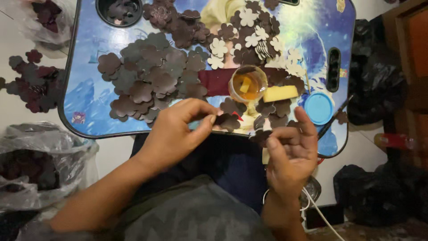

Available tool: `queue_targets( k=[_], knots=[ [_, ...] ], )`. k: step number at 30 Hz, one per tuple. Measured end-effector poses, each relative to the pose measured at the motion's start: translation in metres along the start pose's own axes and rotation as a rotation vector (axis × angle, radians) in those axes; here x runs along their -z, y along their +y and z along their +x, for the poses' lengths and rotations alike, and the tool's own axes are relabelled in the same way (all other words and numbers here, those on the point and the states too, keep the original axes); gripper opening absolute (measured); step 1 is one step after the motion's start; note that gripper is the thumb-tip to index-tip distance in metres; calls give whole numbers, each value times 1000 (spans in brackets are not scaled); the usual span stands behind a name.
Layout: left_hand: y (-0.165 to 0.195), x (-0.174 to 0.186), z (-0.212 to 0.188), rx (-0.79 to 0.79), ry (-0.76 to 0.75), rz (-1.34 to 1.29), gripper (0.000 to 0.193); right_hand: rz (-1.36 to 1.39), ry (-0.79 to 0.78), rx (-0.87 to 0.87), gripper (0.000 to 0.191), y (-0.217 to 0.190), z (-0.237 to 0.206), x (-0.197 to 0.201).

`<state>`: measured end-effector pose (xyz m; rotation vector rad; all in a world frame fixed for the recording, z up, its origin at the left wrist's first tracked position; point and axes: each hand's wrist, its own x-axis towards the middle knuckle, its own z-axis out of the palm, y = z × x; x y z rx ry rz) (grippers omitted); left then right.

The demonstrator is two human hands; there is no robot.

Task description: The person sits on the floor with a tray of flower-shaped cut pieces on their lap. They pick up flower pieces, dip or apply glue from a small cup, press matching pieces together, and set the glued flowers back onto the tray, repeating this for one piece at a time.

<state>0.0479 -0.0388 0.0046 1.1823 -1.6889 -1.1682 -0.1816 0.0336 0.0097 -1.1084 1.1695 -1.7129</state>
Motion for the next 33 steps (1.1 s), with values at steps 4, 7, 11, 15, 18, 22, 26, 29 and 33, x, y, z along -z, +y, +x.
queue_targets(
  k=[4, 7, 11, 15, 18, 22, 26, 29, 33],
  knots=[
    [-16, -20, -5, 342, -177, -877, 10, 218, -107, -84, 71, -1, -10, -11],
    [-24, -33, -16, 518, -209, -963, 11, 137, -176, -89, 73, -3, -17, -15],
    [-25, -40, -25, 585, -220, -1073, 20, -71, -189, -55, 78, -2, -28, -17],
    [-21, -40, -25, 471, -246, -991, 29, -208, -301, 47, 82, 2, -30, -12],
    [-16, -43, -24, 436, -245, -940, 32, -216, -334, 49, 83, 3, -29, -7],
    [-14, -44, -26, 443, -267, -930, 42, -115, -221, -68, 78, 1, -25, -2],
    [-15, -45, -28, 463, -258, -912, 43, -53, -158, -237, 77, 0, -15, 5],
    [-17, -46, -26, 461, -257, -898, 36, -134, -153, -353, 80, -2, -13, 7],
    [-21, -47, -25, 444, -225, -934, 35, -69, -178, -388, 78, -1, -10, 6]
  ],
)
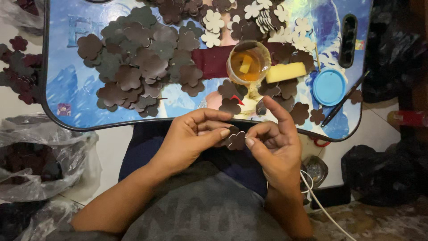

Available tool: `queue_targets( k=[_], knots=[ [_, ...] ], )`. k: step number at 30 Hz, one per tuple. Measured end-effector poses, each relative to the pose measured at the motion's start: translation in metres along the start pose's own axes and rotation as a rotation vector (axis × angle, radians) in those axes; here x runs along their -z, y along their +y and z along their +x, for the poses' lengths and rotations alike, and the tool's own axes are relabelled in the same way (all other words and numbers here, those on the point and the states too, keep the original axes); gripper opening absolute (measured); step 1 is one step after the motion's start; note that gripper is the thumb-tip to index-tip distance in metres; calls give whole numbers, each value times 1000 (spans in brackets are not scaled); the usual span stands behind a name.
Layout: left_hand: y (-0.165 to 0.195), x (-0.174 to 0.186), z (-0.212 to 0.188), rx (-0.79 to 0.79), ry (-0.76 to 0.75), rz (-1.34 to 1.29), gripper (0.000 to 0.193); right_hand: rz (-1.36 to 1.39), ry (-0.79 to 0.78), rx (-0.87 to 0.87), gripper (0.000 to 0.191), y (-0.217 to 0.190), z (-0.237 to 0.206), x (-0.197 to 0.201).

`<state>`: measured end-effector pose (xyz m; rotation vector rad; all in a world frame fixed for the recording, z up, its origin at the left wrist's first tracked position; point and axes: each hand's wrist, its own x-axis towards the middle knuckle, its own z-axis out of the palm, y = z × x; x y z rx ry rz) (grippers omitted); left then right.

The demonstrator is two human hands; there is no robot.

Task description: The person sits on the floor with a tray of flower-shaped cut pieces on their lap. They pick up flower pieces, dip or apply glue from a small cup, press matching pieces together, and set the glued flowers back onto the tray, repeating this for one piece at a time.

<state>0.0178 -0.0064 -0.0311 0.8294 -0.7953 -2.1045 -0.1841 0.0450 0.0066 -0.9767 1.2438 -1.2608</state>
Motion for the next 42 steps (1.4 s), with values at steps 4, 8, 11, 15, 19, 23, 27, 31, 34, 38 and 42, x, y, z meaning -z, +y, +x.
queue_targets(
  k=[4, 8, 11, 15, 19, 23, 27, 31, 34, 38, 42],
  knots=[
    [-3, 0, 0, 53, -12, -17, 34, -27, 20, -1, 78, 2, 2, -2],
    [-5, 0, 1, 100, -13, -72, 40, -63, 39, -5, 78, 4, 2, -3],
    [-4, 1, 1, 114, -10, -59, 45, -84, 43, -14, 78, 5, 3, -3],
    [-4, 1, 1, 121, -7, -64, 48, -78, 18, -21, 79, 5, 3, -2],
    [-4, 0, 1, 113, -8, -97, 49, -99, 33, -24, 79, 6, 4, -5],
    [-2, -1, 1, 139, 28, -64, 50, -152, 58, -11, 79, 5, 4, -8],
    [0, -5, 1, 90, 34, -48, 59, -250, 65, 13, 79, 4, 3, -10],
    [2, -6, -1, 7, 28, 73, 74, -280, 76, 33, 79, 5, 3, -13],
    [3, -7, 0, 3, 44, 59, 76, -300, 65, 59, 79, 6, 2, -14],
    [4, -5, 1, -38, 69, 96, 75, -263, 69, 26, 80, 7, 3, -10],
    [5, -4, 2, -53, 66, 54, 76, -162, 96, 45, 72, 7, 5, -2]
  ],
)
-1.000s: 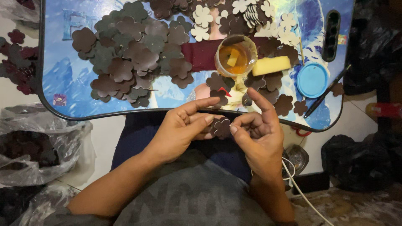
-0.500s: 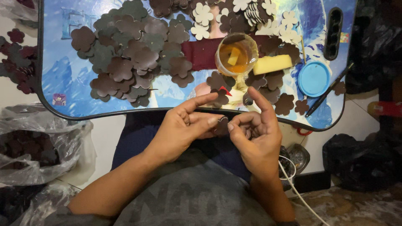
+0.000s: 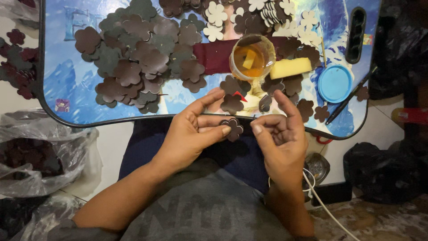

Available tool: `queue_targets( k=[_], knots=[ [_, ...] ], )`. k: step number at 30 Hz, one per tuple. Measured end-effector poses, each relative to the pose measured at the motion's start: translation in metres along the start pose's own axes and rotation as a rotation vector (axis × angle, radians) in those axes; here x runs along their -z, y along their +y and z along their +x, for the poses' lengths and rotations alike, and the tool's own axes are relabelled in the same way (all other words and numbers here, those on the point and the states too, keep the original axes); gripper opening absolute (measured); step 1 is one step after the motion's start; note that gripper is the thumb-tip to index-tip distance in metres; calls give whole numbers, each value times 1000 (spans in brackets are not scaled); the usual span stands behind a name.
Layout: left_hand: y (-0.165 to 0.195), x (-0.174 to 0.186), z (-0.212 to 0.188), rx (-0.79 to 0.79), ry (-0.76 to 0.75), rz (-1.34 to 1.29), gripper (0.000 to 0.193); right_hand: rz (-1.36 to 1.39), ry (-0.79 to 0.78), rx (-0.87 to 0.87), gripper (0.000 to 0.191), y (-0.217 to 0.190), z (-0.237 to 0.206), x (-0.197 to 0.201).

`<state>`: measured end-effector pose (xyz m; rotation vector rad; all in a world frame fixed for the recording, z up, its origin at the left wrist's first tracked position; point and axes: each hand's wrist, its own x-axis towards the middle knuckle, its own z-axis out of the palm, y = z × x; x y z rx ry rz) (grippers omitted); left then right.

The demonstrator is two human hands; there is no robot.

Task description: The person sits on the floor with a tray of flower-shaped cut pieces on their lap. They pick up flower pieces, dip or apply glue from a small cup, press matching pieces together, and set the glued flowers back onto the tray, repeating this for one piece at a time.

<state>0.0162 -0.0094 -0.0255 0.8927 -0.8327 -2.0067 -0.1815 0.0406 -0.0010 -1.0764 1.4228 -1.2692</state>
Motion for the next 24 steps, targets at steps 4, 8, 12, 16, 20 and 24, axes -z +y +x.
queue_targets(
  k=[4, 8, 12, 16, 20, 24],
  knots=[
    [0, 0, 0, 28, 9, -7, 76, 59, -60, -33, 70, 6, 1, 3],
    [-2, -2, 1, -18, 1, 3, 74, 127, -139, -96, 73, 12, 2, 1],
    [-2, -2, 1, 53, 7, -63, 76, 130, -137, -91, 74, 13, 3, -3],
    [-1, -2, 0, 50, 5, -41, 79, 47, -68, -20, 77, 9, 1, -6],
    [-1, -2, 0, 51, 13, -44, 80, -72, -5, 24, 78, 4, -5, -9],
    [-4, -2, 0, 37, 11, -60, 81, -197, -5, 104, 76, 3, -9, -11]
  ],
)
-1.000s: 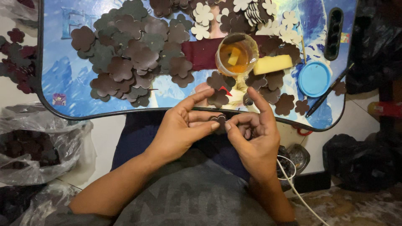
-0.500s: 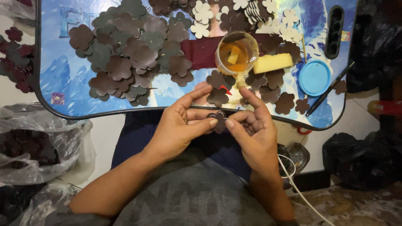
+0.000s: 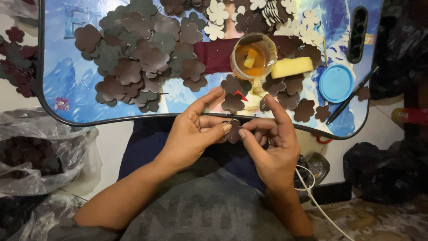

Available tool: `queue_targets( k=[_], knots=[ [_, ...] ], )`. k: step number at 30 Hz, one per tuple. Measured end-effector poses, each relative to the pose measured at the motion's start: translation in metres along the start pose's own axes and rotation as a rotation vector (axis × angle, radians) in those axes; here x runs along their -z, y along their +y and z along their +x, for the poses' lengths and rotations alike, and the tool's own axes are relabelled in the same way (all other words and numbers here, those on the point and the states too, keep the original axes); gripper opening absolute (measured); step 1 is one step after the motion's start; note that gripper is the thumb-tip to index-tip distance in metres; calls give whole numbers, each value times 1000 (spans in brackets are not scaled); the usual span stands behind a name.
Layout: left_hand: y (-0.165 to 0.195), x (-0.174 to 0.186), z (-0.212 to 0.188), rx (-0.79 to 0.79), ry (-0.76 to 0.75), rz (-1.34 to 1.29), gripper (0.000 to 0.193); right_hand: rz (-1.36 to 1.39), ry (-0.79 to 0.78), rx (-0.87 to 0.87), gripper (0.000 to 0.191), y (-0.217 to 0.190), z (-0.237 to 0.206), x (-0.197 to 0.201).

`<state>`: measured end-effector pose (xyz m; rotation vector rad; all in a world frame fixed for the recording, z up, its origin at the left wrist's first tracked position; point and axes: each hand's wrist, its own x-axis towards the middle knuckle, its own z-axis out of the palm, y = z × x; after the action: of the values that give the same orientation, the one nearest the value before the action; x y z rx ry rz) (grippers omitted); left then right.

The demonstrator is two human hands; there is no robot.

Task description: The person sits on the floor with a tray of flower-shaped cut pieces on their lap. They pick up flower pieces, dip or apply glue from a small cup, press matching pieces together, and set the glued flowers back onto the tray, repeating this for one piece at a time.

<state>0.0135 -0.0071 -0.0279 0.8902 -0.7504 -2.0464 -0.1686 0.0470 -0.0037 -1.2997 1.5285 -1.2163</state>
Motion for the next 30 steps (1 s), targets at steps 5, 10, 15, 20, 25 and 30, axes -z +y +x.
queue_targets(
  k=[5, 10, 15, 20, 25, 30],
  knots=[
    [-4, 1, 1, 2, 25, 33, 82, -69, -23, 65, 76, -1, -1, 1],
    [-7, 3, 3, -20, -1, 19, 84, -50, -30, 35, 78, 2, -2, 1],
    [-9, 6, 2, -8, -17, 0, 86, 199, -54, -90, 79, 7, 4, 5],
    [-7, 6, 2, -17, -41, -3, 88, 317, -137, -185, 80, 10, 8, 6],
    [-7, 5, 2, 2, -34, -3, 90, 350, -153, -224, 82, 11, 9, 6],
    [-6, 7, 4, 2, -19, 17, 94, 401, -151, -228, 86, 13, 10, 6]
  ],
)
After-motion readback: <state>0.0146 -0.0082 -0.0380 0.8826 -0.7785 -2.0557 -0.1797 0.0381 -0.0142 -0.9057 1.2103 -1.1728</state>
